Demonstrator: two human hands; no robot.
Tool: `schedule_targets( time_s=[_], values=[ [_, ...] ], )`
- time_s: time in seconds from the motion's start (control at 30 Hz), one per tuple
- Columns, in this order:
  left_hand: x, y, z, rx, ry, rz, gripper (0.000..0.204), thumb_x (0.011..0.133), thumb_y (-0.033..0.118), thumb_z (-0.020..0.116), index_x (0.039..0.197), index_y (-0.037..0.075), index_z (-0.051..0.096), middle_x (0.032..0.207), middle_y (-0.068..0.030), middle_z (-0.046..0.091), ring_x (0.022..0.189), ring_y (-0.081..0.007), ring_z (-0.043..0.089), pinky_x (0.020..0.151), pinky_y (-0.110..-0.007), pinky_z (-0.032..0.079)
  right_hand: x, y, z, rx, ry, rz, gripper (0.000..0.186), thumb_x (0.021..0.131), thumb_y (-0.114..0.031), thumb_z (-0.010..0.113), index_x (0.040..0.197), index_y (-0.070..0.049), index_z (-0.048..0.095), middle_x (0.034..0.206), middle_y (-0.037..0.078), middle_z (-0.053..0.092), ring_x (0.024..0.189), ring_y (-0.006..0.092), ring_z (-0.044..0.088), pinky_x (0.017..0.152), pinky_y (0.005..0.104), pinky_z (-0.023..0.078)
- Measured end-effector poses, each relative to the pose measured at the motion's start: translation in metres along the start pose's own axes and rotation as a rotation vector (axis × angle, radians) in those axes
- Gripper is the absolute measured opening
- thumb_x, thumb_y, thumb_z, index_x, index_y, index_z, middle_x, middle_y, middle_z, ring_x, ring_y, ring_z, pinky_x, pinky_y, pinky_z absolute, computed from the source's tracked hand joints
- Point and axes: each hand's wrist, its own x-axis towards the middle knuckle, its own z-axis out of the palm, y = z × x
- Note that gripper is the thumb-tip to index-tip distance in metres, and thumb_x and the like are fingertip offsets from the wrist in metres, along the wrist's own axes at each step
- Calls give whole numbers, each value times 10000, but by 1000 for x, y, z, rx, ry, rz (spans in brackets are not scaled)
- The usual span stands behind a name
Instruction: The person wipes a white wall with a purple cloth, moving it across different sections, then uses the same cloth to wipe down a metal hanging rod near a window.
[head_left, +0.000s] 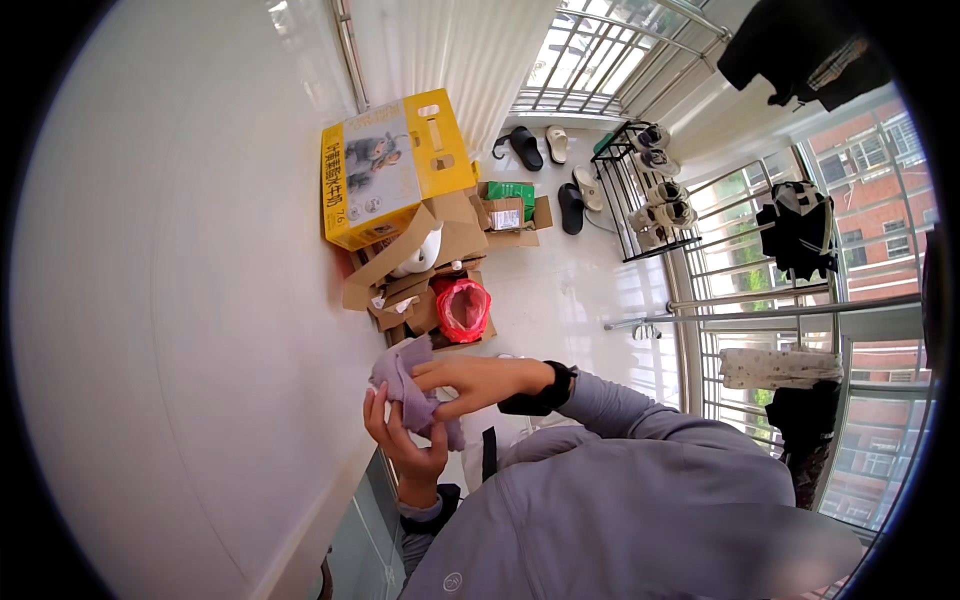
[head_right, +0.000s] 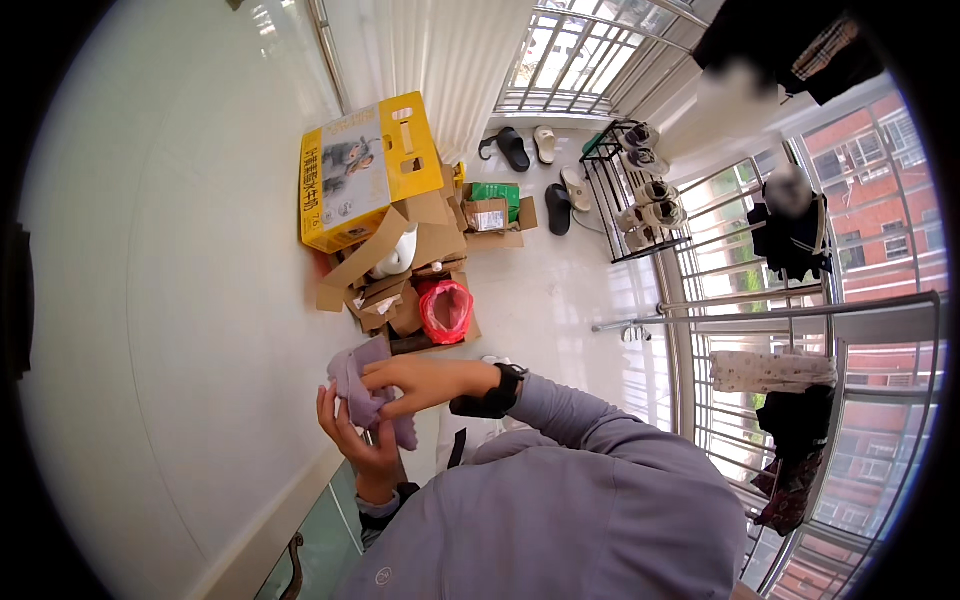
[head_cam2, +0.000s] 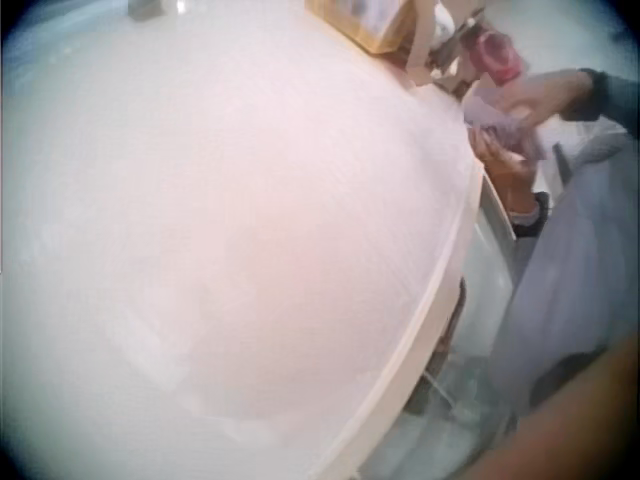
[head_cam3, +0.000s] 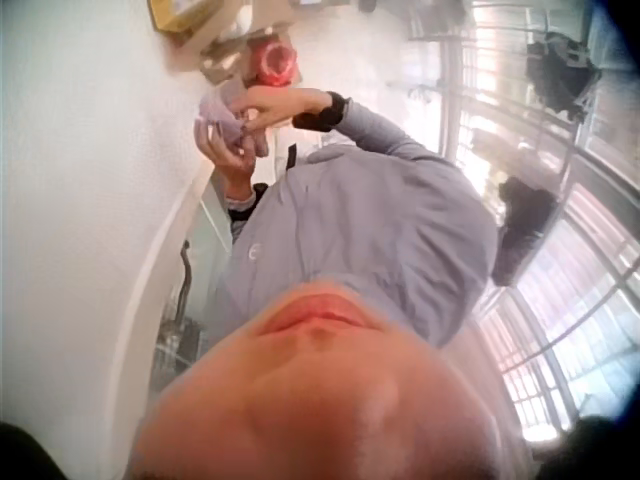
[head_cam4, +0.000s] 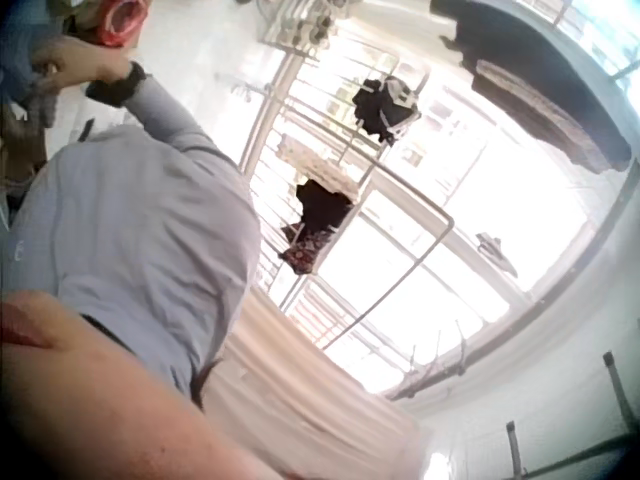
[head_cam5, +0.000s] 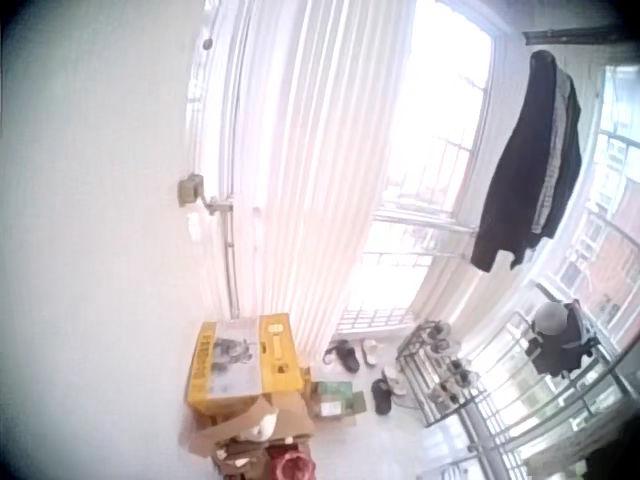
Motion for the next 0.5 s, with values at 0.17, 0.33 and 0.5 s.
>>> schedule_targets(
  time_s=[0.17, 0.33, 0.5],
  values=[
    [36, 29, 43, -290, -182, 135, 433, 811, 157, 604, 1182, -41, 498, 1180, -211, 512, 1149, -386, 479, 979, -457, 378, -63, -75, -75, -226, 55, 333, 273, 781, -234, 609, 755, 15, 499, 656, 164, 531, 607, 311, 529, 566, 378, 411],
    [86, 73, 105, -308, -232, 310, 423, 710, 24, 642, 1122, -9, 552, 1088, -145, 558, 1029, -327, 532, 910, -428, 414, -135, -102, -112, -317, 128, 386, 260, 789, -238, 605, 778, 6, 514, 654, 152, 534, 606, 300, 528, 574, 383, 413],
    [114, 152, 184, -192, -510, 497, 349, 647, -21, 653, 978, 90, 637, 970, -84, 564, 994, -288, 534, 874, -408, 425, -231, -99, -163, -192, 251, 441, 211, 790, -177, 620, 839, -1, 513, 645, 125, 522, 578, 257, 510, 562, 349, 408]
  ],
)
